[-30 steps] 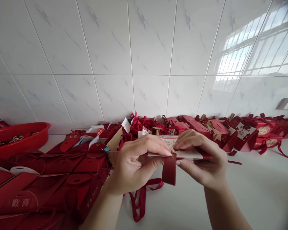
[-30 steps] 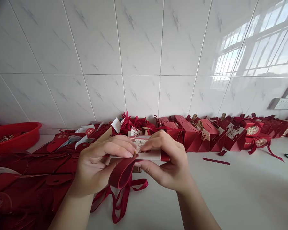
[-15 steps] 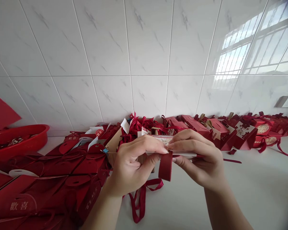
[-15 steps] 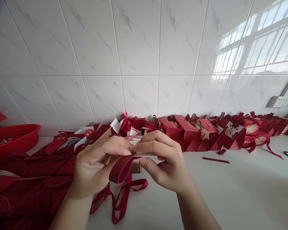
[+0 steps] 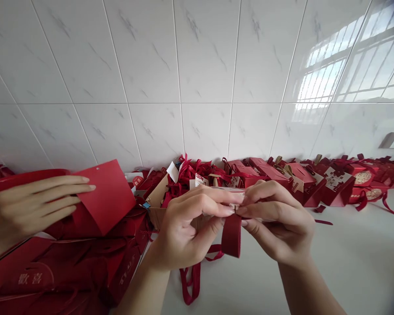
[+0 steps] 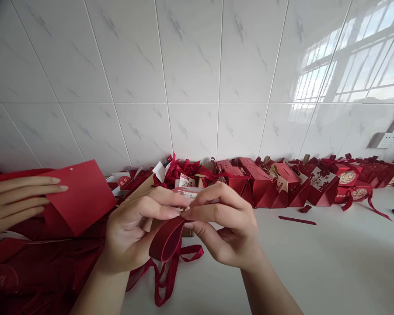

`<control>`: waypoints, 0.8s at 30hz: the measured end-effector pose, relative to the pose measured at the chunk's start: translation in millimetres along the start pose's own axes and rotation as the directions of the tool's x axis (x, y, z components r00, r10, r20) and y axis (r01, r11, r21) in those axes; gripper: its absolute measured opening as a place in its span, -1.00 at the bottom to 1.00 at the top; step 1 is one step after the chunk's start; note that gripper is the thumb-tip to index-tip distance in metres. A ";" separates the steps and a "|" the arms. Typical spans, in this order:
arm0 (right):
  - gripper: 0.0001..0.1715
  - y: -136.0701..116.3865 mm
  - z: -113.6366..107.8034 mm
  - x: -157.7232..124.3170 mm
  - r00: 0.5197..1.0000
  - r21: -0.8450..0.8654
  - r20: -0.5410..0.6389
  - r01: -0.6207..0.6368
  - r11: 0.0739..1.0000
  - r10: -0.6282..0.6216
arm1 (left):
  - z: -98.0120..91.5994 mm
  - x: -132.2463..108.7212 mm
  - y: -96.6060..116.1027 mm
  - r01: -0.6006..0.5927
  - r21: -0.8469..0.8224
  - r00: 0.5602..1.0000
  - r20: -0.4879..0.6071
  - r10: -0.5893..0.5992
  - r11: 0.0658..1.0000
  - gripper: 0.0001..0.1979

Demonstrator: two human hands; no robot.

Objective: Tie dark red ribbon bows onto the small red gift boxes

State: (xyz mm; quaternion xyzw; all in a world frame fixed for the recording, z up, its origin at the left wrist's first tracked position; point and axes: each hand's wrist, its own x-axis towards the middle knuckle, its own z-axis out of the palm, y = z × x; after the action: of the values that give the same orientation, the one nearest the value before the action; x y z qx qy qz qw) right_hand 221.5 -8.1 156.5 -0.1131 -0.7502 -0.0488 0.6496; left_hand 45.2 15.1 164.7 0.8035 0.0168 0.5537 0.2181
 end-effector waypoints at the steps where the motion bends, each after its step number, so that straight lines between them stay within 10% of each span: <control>1: -0.69 -0.2 0.2 0.1 1.000 0.007 0.001 -0.005 1.000 0.005 | -0.3 -0.1 -0.7 -0.017 -0.008 1.000 0.010 0.017 1.000 -0.68; 24: -0.73 3.4 2.2 -3.8 1.000 0.013 0.001 0.008 1.000 -0.008 | -0.4 -2.3 -0.9 -0.026 0.092 1.000 0.010 0.025 0.995 -0.69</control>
State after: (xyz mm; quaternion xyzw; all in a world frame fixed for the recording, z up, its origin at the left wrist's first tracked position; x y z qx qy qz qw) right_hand 220.6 -4.7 152.2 -0.1060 -0.7514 -0.0465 0.6496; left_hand 44.1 15.4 162.4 0.8152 0.0310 0.5515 0.1741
